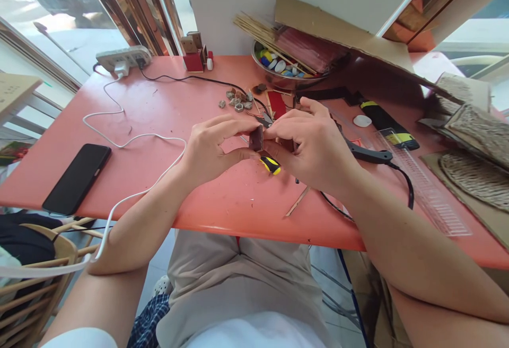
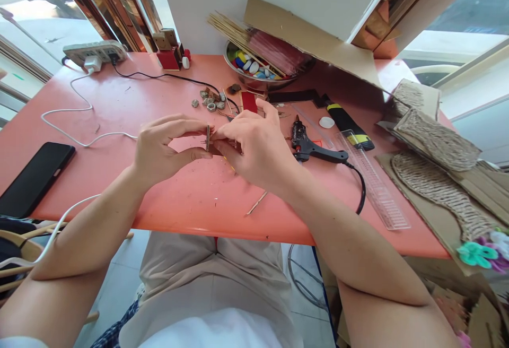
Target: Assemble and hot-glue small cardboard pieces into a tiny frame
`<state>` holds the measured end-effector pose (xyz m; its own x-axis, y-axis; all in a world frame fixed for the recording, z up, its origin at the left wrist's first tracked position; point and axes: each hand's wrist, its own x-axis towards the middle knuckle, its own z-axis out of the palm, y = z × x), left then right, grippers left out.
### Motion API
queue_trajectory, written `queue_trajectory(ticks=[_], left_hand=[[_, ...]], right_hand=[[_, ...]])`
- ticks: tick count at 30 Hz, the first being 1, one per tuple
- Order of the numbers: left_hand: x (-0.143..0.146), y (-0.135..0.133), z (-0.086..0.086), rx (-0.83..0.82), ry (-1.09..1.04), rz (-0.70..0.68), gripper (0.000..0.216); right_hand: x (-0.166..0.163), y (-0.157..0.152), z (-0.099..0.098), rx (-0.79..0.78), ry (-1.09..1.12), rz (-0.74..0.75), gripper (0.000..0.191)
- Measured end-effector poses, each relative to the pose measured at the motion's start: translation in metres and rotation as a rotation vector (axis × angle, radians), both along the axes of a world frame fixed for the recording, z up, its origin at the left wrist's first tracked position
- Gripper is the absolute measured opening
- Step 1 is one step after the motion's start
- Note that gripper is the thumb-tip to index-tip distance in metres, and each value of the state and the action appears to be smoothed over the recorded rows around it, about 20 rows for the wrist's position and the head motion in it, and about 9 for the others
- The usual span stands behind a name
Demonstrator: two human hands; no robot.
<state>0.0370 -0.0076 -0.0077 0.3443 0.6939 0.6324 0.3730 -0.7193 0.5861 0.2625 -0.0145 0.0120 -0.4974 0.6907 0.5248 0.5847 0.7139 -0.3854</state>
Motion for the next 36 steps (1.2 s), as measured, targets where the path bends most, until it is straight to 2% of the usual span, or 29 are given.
queue_trajectory(ticks=[3, 6, 11, 16, 20, 22, 26, 28, 31, 36], left_hand=[[0.002, -0.001, -0.002, -0.012, -0.007, -0.006, 0.044], [0.003, -0.003, 0.0, -0.043, -0.052, -0.02, 0.045], [0.007, -0.005, 0.005, -0.119, -0.123, -0.044, 0.045], [0.012, -0.006, 0.007, -0.305, -0.172, -0.071, 0.049], [0.01, -0.006, 0.008, -0.29, -0.187, -0.084, 0.048], [0.008, -0.005, 0.007, -0.223, -0.159, -0.056, 0.045], [0.003, -0.002, 0.002, -0.044, -0.053, -0.016, 0.039], [0.002, -0.001, 0.0, 0.032, -0.004, -0.023, 0.035], [0.001, -0.001, -0.002, 0.067, 0.03, -0.039, 0.033], [0.004, -0.003, 0.002, -0.055, -0.022, -0.034, 0.043]], right_hand=[[-0.001, -0.001, -0.001, -0.016, 0.028, 0.014, 0.022], [0.0, -0.003, 0.001, 0.034, 0.041, 0.013, 0.022], [-0.001, -0.005, -0.002, 0.206, 0.035, 0.004, 0.03], [-0.007, -0.007, -0.008, 0.377, -0.018, -0.028, 0.034], [-0.006, -0.007, -0.007, 0.506, -0.005, -0.017, 0.03], [-0.002, -0.006, -0.003, 0.421, -0.028, -0.005, 0.026], [0.008, -0.003, 0.006, 0.128, -0.072, 0.037, 0.021], [0.01, -0.003, 0.008, 0.05, -0.07, 0.048, 0.022], [0.009, -0.004, 0.01, 0.005, -0.069, 0.05, 0.023], [0.005, -0.004, 0.007, 0.07, -0.027, 0.05, 0.022]])
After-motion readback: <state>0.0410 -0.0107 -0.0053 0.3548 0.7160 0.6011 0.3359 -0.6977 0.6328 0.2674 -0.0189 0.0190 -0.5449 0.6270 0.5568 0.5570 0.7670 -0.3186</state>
